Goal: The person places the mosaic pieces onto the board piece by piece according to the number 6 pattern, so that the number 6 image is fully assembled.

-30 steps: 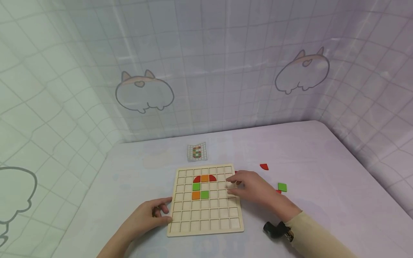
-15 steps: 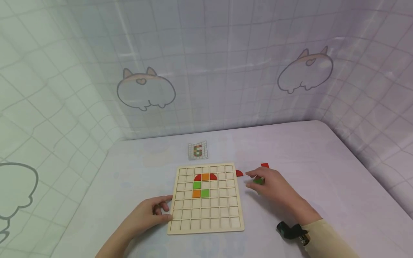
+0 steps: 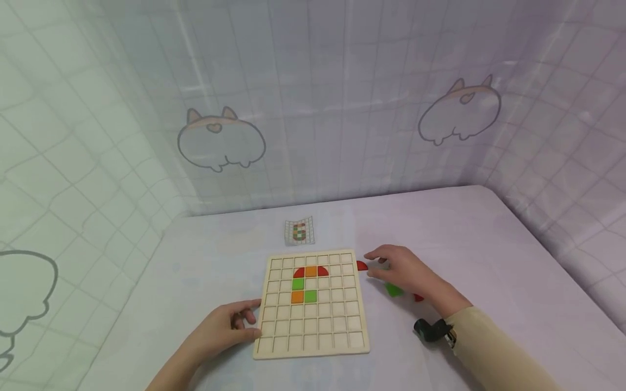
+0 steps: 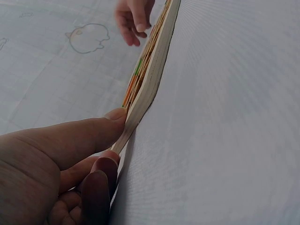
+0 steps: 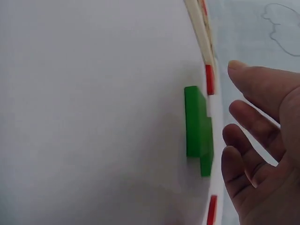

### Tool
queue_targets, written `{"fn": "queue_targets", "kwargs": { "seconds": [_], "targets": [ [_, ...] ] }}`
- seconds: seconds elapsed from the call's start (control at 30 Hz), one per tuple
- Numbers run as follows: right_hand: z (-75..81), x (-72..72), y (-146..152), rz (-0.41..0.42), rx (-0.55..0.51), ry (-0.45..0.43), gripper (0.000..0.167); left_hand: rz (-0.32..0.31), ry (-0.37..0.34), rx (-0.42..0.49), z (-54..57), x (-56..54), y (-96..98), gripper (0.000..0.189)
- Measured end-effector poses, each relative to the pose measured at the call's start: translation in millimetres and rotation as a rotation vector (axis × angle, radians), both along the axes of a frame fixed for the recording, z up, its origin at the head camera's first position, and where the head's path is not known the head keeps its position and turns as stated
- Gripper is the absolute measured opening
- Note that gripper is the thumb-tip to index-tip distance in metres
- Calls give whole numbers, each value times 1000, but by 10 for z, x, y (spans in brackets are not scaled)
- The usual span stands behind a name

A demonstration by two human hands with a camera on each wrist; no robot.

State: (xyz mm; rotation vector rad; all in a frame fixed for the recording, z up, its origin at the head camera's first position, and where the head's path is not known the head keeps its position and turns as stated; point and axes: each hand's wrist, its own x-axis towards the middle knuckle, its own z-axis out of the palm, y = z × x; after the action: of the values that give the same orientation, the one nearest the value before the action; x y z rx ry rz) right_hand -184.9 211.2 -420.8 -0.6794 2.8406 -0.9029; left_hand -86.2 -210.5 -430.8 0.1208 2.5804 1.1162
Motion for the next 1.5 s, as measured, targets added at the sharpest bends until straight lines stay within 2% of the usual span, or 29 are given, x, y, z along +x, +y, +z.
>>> {"fn": "queue_targets", "kwargs": {
  "seconds": [0.17,0.33,0.63,0.83,1.0,1.13,1.33,1.5],
  "targets": [
    [-69,-122,-109,45,18,-42,42,-7,-1,9,-36,6,-18,72],
    [-110,-194,-193,38,21,-45,44,-12,4,19,-60,-7,-28,72],
    [-109,-219,-275,22,40,4,28,-9,21,5,-52,-17,-45,72],
    [-100,-216,-298,-22,72,12,22,-10,22,5,-61,-16,-51,72],
    [-85,-193,-257,-33,89,-15,27,-19,26,6,-65,-24,-47,72],
    [-78,-195,-229,-3,121,-39,32,-19,31,8,-57,-27,-50,72],
    [-44,-243,-188,54,150,-96,36,-14,22,12,-57,-24,-47,73],
    [-22,-304,-130,71,158,-157,34,-14,20,11,-62,-23,-44,73]
  ]
}}
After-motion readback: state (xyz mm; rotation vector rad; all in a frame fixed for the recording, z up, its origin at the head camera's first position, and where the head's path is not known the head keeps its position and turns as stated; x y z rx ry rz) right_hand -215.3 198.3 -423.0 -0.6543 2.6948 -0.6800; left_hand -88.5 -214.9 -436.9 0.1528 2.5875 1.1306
